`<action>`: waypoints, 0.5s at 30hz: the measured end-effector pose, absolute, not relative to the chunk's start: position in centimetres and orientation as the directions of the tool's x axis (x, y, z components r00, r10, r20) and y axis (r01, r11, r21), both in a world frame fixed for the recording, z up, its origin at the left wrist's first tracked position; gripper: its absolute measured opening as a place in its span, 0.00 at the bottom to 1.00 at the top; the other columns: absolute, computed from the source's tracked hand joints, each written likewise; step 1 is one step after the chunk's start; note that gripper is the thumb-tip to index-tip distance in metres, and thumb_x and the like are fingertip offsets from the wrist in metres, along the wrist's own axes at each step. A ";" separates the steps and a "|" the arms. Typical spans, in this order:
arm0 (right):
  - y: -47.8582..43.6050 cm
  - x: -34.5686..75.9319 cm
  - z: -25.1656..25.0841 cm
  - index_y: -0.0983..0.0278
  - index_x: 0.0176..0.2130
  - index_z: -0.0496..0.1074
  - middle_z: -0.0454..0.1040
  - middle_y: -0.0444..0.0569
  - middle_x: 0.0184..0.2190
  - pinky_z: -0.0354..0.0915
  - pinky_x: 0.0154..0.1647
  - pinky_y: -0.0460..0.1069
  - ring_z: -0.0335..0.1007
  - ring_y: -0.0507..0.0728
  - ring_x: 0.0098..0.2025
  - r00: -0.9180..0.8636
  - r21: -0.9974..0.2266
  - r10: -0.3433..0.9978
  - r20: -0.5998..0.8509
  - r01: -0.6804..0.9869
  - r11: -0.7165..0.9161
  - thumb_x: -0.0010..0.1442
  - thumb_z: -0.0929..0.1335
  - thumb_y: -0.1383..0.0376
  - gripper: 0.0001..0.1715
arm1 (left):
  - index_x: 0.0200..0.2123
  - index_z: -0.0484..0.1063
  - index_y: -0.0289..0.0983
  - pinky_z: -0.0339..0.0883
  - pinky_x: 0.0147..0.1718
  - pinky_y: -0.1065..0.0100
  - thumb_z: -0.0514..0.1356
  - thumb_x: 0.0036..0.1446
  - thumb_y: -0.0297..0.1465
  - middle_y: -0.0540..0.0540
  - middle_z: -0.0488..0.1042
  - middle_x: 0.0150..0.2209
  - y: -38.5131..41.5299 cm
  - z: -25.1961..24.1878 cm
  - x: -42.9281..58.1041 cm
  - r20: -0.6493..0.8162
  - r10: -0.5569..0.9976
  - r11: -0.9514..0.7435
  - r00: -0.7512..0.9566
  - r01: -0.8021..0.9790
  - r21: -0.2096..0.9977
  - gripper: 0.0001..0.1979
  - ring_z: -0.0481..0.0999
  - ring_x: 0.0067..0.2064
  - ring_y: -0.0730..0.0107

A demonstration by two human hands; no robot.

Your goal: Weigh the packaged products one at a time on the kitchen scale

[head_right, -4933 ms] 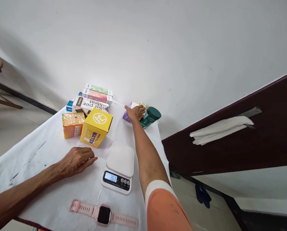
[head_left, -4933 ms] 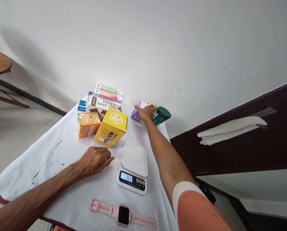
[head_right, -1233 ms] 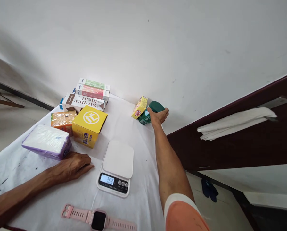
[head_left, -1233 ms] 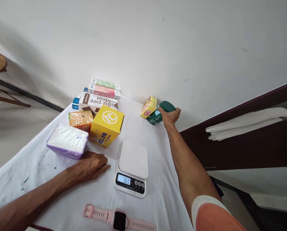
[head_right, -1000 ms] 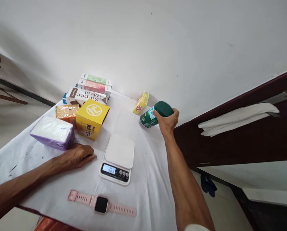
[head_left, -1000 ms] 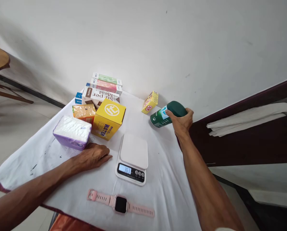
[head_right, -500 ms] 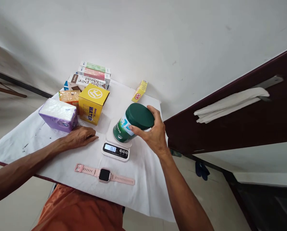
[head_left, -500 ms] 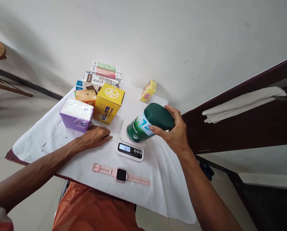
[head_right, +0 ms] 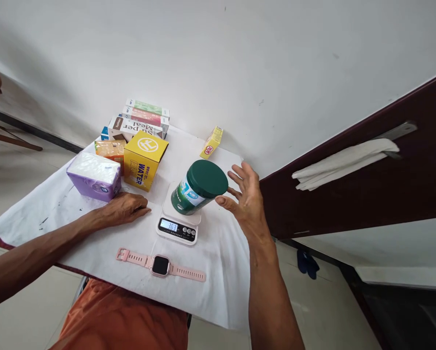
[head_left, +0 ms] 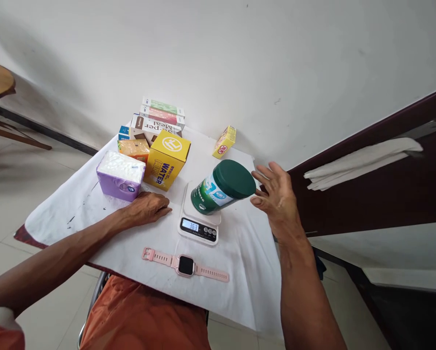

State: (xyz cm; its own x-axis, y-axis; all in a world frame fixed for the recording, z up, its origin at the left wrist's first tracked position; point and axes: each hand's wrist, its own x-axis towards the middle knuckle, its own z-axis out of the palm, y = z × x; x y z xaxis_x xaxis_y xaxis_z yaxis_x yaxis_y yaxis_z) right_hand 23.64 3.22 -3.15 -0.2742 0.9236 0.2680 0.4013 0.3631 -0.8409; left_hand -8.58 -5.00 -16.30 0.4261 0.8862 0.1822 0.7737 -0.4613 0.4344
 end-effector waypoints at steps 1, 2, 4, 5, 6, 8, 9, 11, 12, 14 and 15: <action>3.2 23.8 -3.2 0.50 0.72 0.54 0.57 0.62 0.74 0.67 0.64 0.70 0.56 0.73 0.74 -0.272 -0.841 0.922 0.275 0.397 0.368 0.41 0.80 0.37 0.70 | 0.28 0.68 0.37 0.56 0.28 0.67 0.57 0.72 0.34 0.46 0.75 0.29 -5.0 -16.2 -8.6 0.180 0.889 -0.457 0.422 0.778 0.431 0.16 0.72 0.29 0.68; 3.2 23.7 -3.3 0.50 0.72 0.53 0.57 0.62 0.74 0.67 0.64 0.70 0.56 0.73 0.74 -0.279 -0.838 0.922 0.268 0.405 0.366 0.40 0.81 0.38 0.71 | 0.29 0.68 0.37 0.55 0.28 0.67 0.57 0.72 0.34 0.46 0.75 0.29 -5.1 -16.1 -8.5 0.177 0.891 -0.452 0.417 0.783 0.428 0.16 0.71 0.29 0.68; 3.0 23.3 -3.7 0.50 0.73 0.52 0.55 0.63 0.75 0.67 0.64 0.70 0.56 0.72 0.74 -0.297 -0.823 0.926 0.232 0.448 0.350 0.38 0.83 0.41 0.74 | 0.29 0.68 0.37 0.55 0.28 0.67 0.57 0.72 0.34 0.46 0.75 0.28 -5.1 -16.1 -8.5 0.170 0.897 -0.441 0.408 0.792 0.423 0.16 0.71 0.28 0.68; 2.9 23.0 -4.0 0.50 0.73 0.52 0.54 0.63 0.75 0.66 0.64 0.70 0.56 0.72 0.74 -0.298 -0.812 0.929 0.219 0.472 0.343 0.38 0.83 0.42 0.75 | 0.29 0.68 0.37 0.55 0.28 0.67 0.57 0.72 0.34 0.46 0.75 0.28 -5.1 -16.1 -8.5 0.166 0.900 -0.434 0.403 0.797 0.419 0.17 0.71 0.28 0.68; 2.9 22.5 -4.3 0.51 0.73 0.52 0.55 0.63 0.75 0.66 0.65 0.71 0.57 0.72 0.73 -0.290 -0.800 0.932 0.215 0.496 0.339 0.37 0.84 0.43 0.75 | 0.28 0.68 0.37 0.55 0.28 0.67 0.57 0.72 0.34 0.46 0.75 0.28 -5.1 -16.2 -8.5 0.161 0.903 -0.427 0.398 0.802 0.416 0.17 0.71 0.28 0.68; 2.7 21.7 -4.9 0.52 0.73 0.54 0.58 0.63 0.73 0.66 0.65 0.71 0.59 0.72 0.72 -0.262 -0.781 0.938 0.227 0.526 0.336 0.37 0.84 0.44 0.74 | 0.28 0.69 0.37 0.55 0.28 0.68 0.57 0.72 0.35 0.46 0.75 0.28 -5.1 -16.4 -8.5 0.159 0.909 -0.417 0.386 0.810 0.412 0.17 0.72 0.28 0.68; 2.7 21.3 -5.2 0.52 0.73 0.55 0.60 0.62 0.72 0.66 0.65 0.71 0.62 0.72 0.70 -0.247 -0.779 0.939 0.238 0.529 0.337 0.37 0.84 0.44 0.73 | 0.28 0.69 0.37 0.55 0.28 0.68 0.57 0.72 0.35 0.46 0.75 0.28 -5.1 -16.4 -8.5 0.162 0.910 -0.415 0.382 0.812 0.410 0.16 0.72 0.28 0.68; 2.7 20.7 -5.7 0.53 0.71 0.57 0.65 0.59 0.68 0.68 0.63 0.70 0.67 0.71 0.66 -0.232 -0.793 0.938 0.257 0.505 0.342 0.39 0.84 0.45 0.69 | 0.29 0.69 0.37 0.55 0.28 0.68 0.57 0.72 0.35 0.46 0.75 0.28 -5.1 -16.5 -8.5 0.168 0.909 -0.417 0.382 0.814 0.404 0.16 0.73 0.28 0.69; 2.8 20.5 -5.8 0.53 0.70 0.59 0.67 0.58 0.67 0.70 0.62 0.68 0.69 0.70 0.64 -0.228 -0.805 0.936 0.268 0.482 0.348 0.40 0.84 0.46 0.67 | 0.29 0.69 0.37 0.56 0.28 0.68 0.57 0.72 0.35 0.46 0.76 0.28 -5.2 -16.5 -8.5 0.169 0.909 -0.417 0.382 0.816 0.400 0.16 0.73 0.28 0.68; 3.1 20.2 -5.9 0.54 0.67 0.62 0.70 0.56 0.64 0.74 0.57 0.65 0.72 0.68 0.60 -0.220 -0.828 0.932 0.286 0.433 0.357 0.40 0.84 0.47 0.62 | 0.30 0.69 0.37 0.56 0.28 0.68 0.57 0.72 0.35 0.46 0.76 0.29 -5.2 -16.5 -8.4 0.161 0.912 -0.411 0.378 0.820 0.399 0.16 0.74 0.29 0.68; 3.5 20.1 -5.7 0.55 0.65 0.64 0.71 0.56 0.62 0.76 0.54 0.63 0.74 0.67 0.58 -0.215 -0.839 0.933 0.289 0.413 0.355 0.40 0.84 0.47 0.59 | 0.30 0.69 0.37 0.57 0.28 0.68 0.57 0.72 0.35 0.46 0.76 0.29 -5.1 -16.5 -8.4 0.153 0.914 -0.405 0.376 0.821 0.403 0.16 0.74 0.29 0.68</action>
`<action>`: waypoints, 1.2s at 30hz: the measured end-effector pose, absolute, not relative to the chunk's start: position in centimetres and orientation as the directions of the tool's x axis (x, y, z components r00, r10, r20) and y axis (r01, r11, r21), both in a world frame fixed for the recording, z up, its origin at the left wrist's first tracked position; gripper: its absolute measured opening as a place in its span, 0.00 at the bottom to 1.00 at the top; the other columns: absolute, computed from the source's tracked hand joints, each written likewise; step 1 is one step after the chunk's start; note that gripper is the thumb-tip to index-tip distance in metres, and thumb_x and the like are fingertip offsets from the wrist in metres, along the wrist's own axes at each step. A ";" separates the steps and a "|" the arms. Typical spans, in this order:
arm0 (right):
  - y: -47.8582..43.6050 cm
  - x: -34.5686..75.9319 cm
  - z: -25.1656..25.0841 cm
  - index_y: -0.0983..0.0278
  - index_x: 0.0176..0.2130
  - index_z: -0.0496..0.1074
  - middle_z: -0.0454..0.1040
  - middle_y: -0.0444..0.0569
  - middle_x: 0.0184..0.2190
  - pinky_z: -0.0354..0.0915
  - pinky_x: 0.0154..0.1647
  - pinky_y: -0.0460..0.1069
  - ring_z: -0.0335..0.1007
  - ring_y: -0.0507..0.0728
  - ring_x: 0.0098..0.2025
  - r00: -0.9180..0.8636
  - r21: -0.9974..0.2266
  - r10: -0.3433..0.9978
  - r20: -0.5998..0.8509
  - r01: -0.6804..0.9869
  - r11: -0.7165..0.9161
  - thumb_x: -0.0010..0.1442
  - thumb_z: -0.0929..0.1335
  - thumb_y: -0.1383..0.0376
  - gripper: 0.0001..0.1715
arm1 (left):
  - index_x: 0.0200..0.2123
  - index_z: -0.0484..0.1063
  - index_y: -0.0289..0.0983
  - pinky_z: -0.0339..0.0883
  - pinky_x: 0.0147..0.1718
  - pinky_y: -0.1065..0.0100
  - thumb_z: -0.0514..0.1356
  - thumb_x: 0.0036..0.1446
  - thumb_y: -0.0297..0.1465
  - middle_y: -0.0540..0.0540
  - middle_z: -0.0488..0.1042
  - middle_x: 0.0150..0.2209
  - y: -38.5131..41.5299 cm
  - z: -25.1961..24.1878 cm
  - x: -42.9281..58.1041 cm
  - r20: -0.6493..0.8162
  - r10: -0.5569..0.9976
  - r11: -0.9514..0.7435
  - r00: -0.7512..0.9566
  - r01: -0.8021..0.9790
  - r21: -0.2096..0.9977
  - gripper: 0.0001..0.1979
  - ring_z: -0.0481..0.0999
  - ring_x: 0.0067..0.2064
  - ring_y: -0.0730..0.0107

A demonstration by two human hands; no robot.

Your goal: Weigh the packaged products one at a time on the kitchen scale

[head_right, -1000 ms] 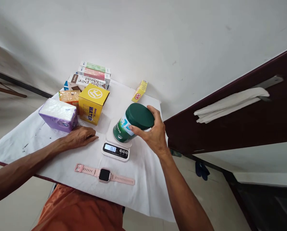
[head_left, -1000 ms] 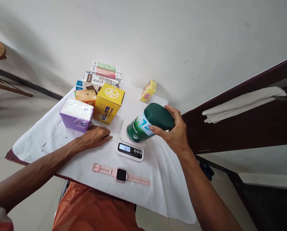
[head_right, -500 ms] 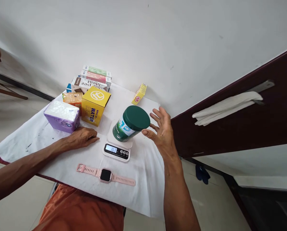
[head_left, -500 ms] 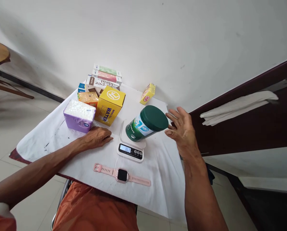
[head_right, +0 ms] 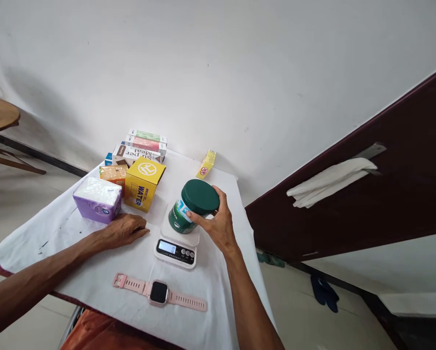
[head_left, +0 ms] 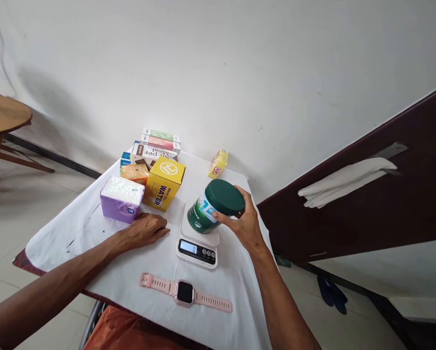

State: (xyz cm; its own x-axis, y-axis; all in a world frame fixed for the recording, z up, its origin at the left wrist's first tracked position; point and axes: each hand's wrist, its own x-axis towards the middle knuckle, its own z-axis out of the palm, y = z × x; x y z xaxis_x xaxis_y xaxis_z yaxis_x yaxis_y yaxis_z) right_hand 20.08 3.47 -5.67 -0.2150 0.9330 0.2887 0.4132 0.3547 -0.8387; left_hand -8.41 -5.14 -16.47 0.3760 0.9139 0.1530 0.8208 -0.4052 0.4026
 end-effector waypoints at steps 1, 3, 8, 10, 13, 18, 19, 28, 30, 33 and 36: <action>3.9 19.9 -5.4 0.55 0.64 0.65 0.73 0.55 0.60 0.77 0.52 0.62 0.74 0.67 0.57 -0.204 -0.849 0.935 0.291 0.396 0.350 0.41 0.83 0.47 0.57 | 0.30 0.70 0.37 0.57 0.29 0.68 0.57 0.72 0.35 0.46 0.77 0.29 -5.1 -16.5 -8.4 0.144 0.917 -0.399 0.373 0.822 0.407 0.16 0.74 0.29 0.67; 5.3 19.3 -4.4 0.56 0.61 0.67 0.74 0.54 0.58 0.77 0.50 0.60 0.75 0.66 0.55 -0.181 -0.865 0.937 0.299 0.362 0.347 0.42 0.83 0.47 0.53 | 0.30 0.70 0.37 0.58 0.29 0.68 0.57 0.72 0.35 0.46 0.77 0.30 -5.1 -16.4 -8.3 0.126 0.919 -0.391 0.374 0.819 0.419 0.16 0.75 0.30 0.67; 11.0 15.4 -2.8 0.56 0.62 0.64 0.72 0.53 0.60 0.73 0.56 0.58 0.72 0.63 0.58 -0.142 -0.862 0.908 0.395 0.285 0.419 0.40 0.83 0.49 0.56 | 0.31 0.71 0.36 0.60 0.30 0.67 0.56 0.73 0.35 0.44 0.79 0.32 -5.2 -15.9 -8.2 0.084 0.916 -0.389 0.392 0.821 0.418 0.16 0.76 0.32 0.66; 13.5 13.1 -3.4 0.57 0.61 0.62 0.71 0.54 0.60 0.71 0.59 0.58 0.71 0.62 0.59 -0.124 -0.863 0.904 0.408 0.271 0.427 0.38 0.83 0.49 0.58 | 0.32 0.71 0.36 0.61 0.31 0.67 0.56 0.73 0.35 0.44 0.79 0.33 -5.3 -15.7 -8.2 0.070 0.920 -0.379 0.385 0.829 0.411 0.15 0.78 0.33 0.65; 16.3 10.0 -5.3 0.60 0.60 0.61 0.71 0.56 0.60 0.68 0.60 0.58 0.70 0.62 0.59 -0.118 -0.865 0.911 0.394 0.287 0.412 0.36 0.82 0.48 0.59 | 0.33 0.71 0.36 0.62 0.32 0.66 0.56 0.73 0.35 0.44 0.80 0.34 -5.4 -15.4 -8.1 0.047 0.922 -0.369 0.384 0.836 0.405 0.14 0.79 0.35 0.64; 17.7 7.1 -8.8 0.59 0.60 0.61 0.72 0.56 0.58 0.67 0.61 0.59 0.70 0.63 0.57 -0.163 -0.859 0.911 0.379 0.305 0.412 0.40 0.80 0.48 0.55 | 0.36 0.72 0.36 0.65 0.34 0.65 0.55 0.73 0.34 0.43 0.81 0.37 -5.4 -14.7 -7.9 -0.004 0.917 -0.363 0.400 0.838 0.408 0.13 0.81 0.37 0.62; 17.7 6.9 -9.4 0.59 0.61 0.61 0.73 0.55 0.57 0.67 0.61 0.60 0.70 0.63 0.57 -0.166 -0.855 0.909 0.383 0.310 0.417 0.41 0.80 0.47 0.55 | 0.36 0.72 0.36 0.65 0.34 0.65 0.55 0.74 0.34 0.43 0.81 0.38 -5.4 -14.5 -7.9 -0.015 0.916 -0.360 0.402 0.837 0.411 0.13 0.81 0.38 0.61; 18.3 9.9 -9.8 0.56 0.68 0.57 0.65 0.59 0.67 0.69 0.60 0.61 0.67 0.66 0.63 -0.359 -0.878 0.897 0.256 0.301 0.372 0.43 0.81 0.44 0.63 | 0.39 0.73 0.36 0.68 0.37 0.63 0.52 0.75 0.35 0.42 0.80 0.41 -5.3 -15.1 -7.8 -0.069 0.914 -0.329 0.399 0.831 0.448 0.14 0.82 0.41 0.58; 19.8 12.0 -8.7 0.54 0.67 0.58 0.64 0.58 0.68 0.71 0.58 0.61 0.67 0.66 0.64 -0.355 -0.902 0.909 0.219 0.282 0.328 0.49 0.77 0.40 0.56 | 0.38 0.72 0.36 0.68 0.37 0.63 0.51 0.76 0.35 0.43 0.80 0.40 -5.2 -15.3 -7.7 -0.068 0.914 -0.328 0.400 0.828 0.455 0.15 0.82 0.40 0.59; 23.1 14.8 -7.2 0.56 0.64 0.61 0.64 0.57 0.67 0.68 0.61 0.63 0.65 0.66 0.66 -0.138 -0.826 0.919 0.368 0.407 0.391 0.55 0.72 0.36 0.48 | 0.38 0.72 0.37 0.67 0.37 0.63 0.51 0.76 0.35 0.43 0.80 0.39 -5.2 -15.5 -7.7 -0.063 0.914 -0.332 0.402 0.827 0.453 0.15 0.81 0.39 0.59; 27.0 16.3 -6.7 0.62 0.64 0.60 0.62 0.63 0.68 0.58 0.70 0.66 0.58 0.70 0.70 0.106 -0.705 0.878 0.467 0.643 0.298 0.51 0.75 0.39 0.53 | 0.37 0.72 0.37 0.67 0.36 0.62 0.51 0.75 0.35 0.43 0.79 0.38 -5.0 -15.7 -7.6 -0.056 0.917 -0.330 0.396 0.828 0.454 0.15 0.81 0.38 0.58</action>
